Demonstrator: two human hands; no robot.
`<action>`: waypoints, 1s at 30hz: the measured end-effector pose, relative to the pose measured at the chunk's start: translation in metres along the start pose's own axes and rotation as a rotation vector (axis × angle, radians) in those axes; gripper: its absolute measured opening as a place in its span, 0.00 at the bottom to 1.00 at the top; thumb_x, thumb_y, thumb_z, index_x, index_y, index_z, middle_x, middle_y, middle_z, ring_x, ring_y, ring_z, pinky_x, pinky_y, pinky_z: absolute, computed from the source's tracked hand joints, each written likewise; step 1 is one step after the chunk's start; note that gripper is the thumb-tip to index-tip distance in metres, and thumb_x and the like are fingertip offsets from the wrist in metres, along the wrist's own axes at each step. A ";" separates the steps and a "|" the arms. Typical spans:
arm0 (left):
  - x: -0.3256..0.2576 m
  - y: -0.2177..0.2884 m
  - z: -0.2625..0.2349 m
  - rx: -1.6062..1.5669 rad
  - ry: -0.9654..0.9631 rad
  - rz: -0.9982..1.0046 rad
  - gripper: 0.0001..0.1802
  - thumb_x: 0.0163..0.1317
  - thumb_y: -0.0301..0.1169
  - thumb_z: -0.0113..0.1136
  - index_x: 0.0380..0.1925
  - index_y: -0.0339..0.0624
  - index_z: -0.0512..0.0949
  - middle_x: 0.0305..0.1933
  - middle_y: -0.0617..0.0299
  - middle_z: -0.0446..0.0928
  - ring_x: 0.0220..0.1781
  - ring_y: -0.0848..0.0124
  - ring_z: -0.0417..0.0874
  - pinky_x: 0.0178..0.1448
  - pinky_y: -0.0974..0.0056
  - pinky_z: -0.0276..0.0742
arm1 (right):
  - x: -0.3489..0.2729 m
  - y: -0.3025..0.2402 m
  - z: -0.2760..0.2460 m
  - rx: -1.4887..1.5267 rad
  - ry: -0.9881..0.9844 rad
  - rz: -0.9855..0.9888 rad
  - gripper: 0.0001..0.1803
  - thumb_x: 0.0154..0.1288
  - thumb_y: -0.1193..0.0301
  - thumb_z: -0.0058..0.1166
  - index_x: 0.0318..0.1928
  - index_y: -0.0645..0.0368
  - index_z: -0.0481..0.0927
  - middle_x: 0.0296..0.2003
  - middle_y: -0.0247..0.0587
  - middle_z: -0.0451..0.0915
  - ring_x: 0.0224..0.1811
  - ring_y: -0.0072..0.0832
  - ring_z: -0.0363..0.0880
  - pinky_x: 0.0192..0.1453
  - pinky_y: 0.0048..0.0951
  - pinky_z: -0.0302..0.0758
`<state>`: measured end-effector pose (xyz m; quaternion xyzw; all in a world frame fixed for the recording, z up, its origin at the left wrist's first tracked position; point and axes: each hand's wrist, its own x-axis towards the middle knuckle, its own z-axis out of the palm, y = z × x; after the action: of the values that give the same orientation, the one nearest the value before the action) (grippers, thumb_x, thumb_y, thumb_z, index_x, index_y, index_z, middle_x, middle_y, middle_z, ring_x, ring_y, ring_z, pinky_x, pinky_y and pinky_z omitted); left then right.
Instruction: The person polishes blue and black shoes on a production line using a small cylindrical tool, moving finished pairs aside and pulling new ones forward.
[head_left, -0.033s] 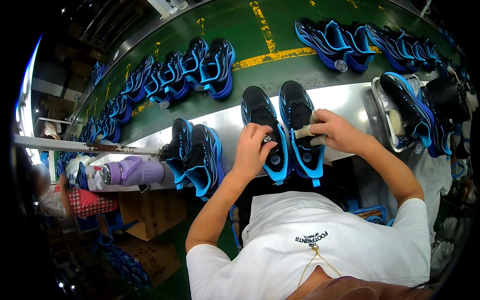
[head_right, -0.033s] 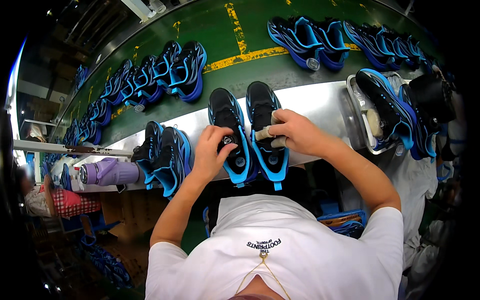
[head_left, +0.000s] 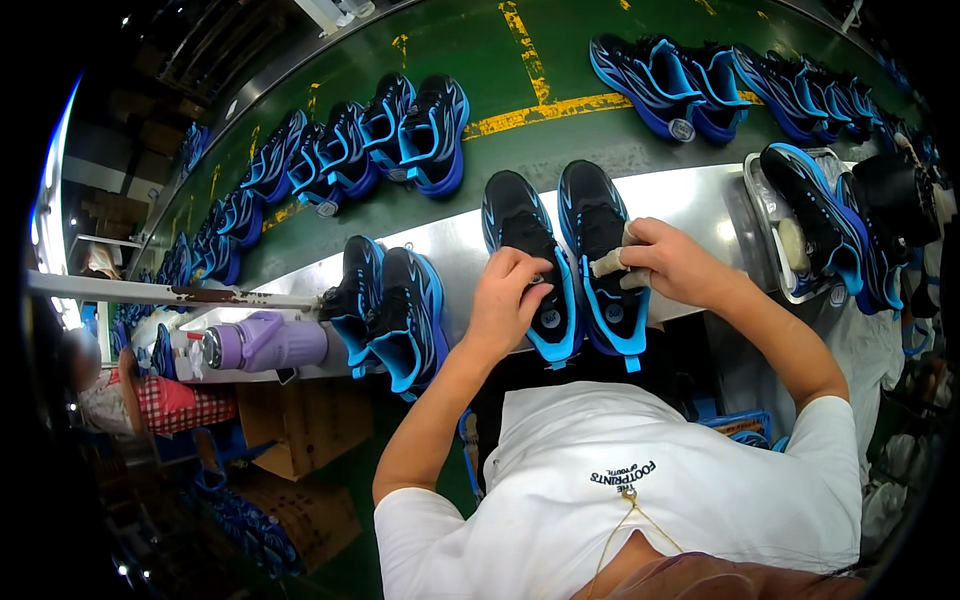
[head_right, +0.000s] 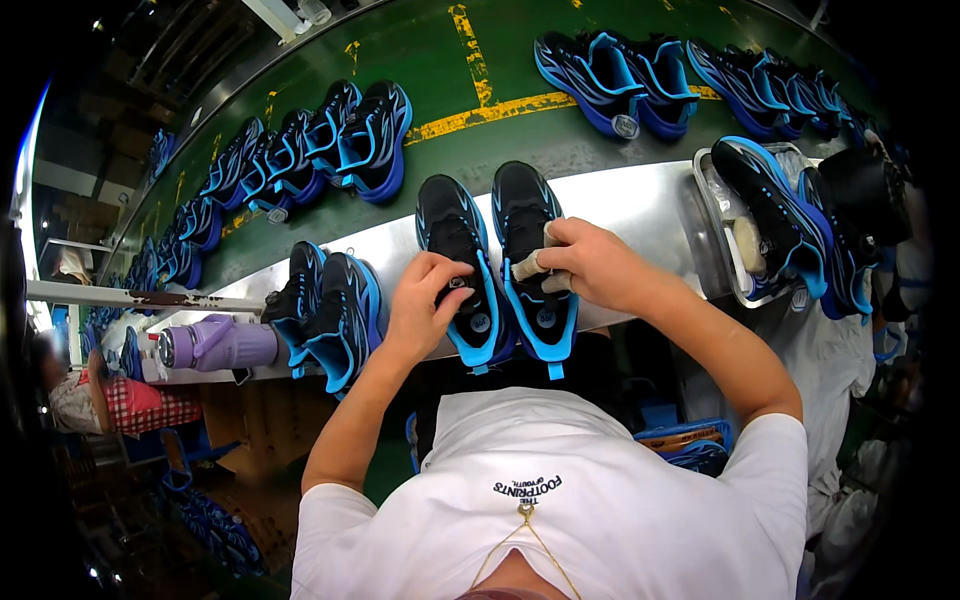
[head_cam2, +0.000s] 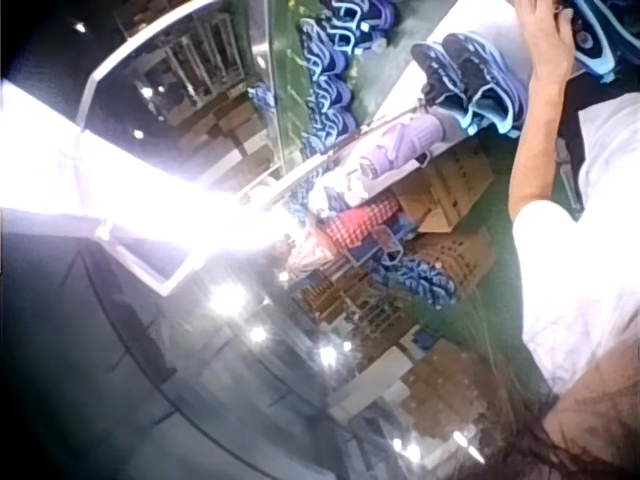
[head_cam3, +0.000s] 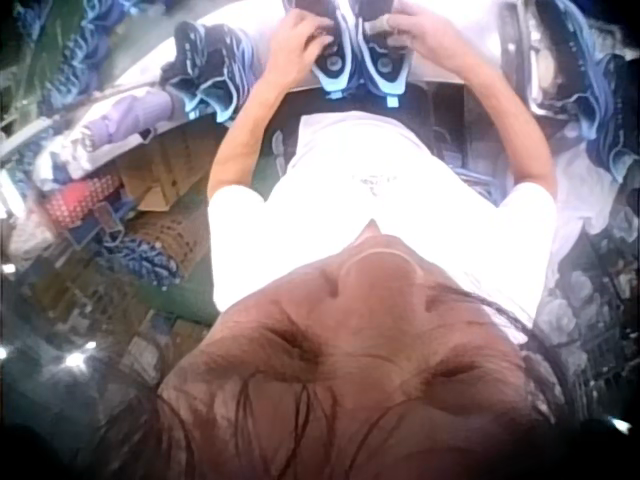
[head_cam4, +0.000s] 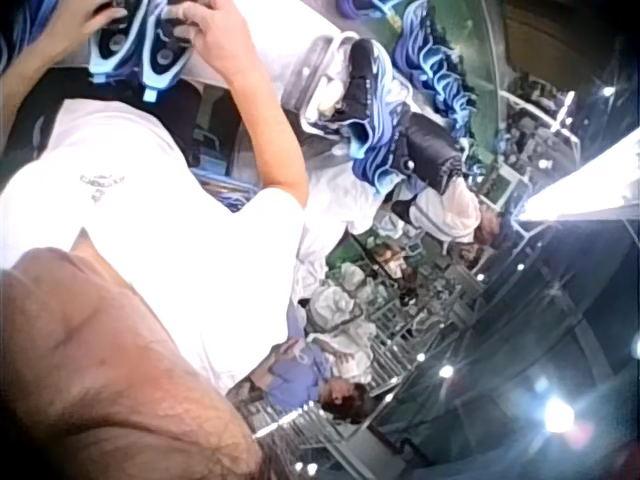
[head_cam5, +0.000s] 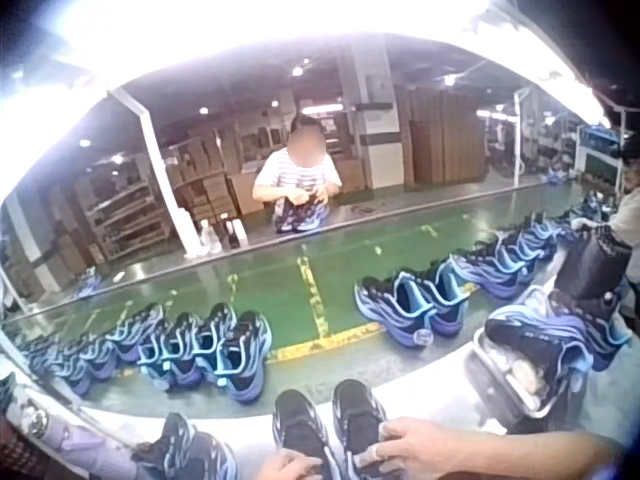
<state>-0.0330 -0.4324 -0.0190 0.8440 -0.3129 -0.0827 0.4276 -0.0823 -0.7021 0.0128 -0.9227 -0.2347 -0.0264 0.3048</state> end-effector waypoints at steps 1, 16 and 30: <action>0.002 -0.006 -0.004 -0.010 -0.034 0.154 0.20 0.52 0.20 0.66 0.48 0.41 0.80 0.47 0.55 0.78 0.48 0.58 0.77 0.53 0.61 0.73 | 0.001 -0.005 0.003 -0.021 0.025 0.013 0.16 0.48 0.68 0.68 0.40 0.52 0.84 0.30 0.37 0.72 0.35 0.38 0.74 0.40 0.38 0.73; 0.010 0.008 -0.002 -0.031 0.048 0.002 0.21 0.54 0.20 0.63 0.50 0.42 0.80 0.50 0.55 0.77 0.52 0.59 0.75 0.55 0.61 0.72 | 0.002 0.010 -0.002 0.206 -0.006 0.014 0.14 0.51 0.68 0.67 0.41 0.53 0.84 0.33 0.39 0.73 0.37 0.39 0.74 0.42 0.37 0.71; -0.015 0.076 0.050 -0.829 -0.299 -0.567 0.15 0.71 0.32 0.53 0.52 0.35 0.76 0.49 0.54 0.79 0.38 0.71 0.81 0.38 0.68 0.78 | -0.011 0.019 0.008 -0.062 0.037 0.090 0.19 0.49 0.66 0.70 0.42 0.58 0.82 0.32 0.43 0.71 0.35 0.40 0.72 0.38 0.39 0.70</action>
<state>-0.1004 -0.4899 0.0071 0.6344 -0.0706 -0.4317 0.6373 -0.0840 -0.7154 -0.0067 -0.9407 -0.1862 -0.0371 0.2812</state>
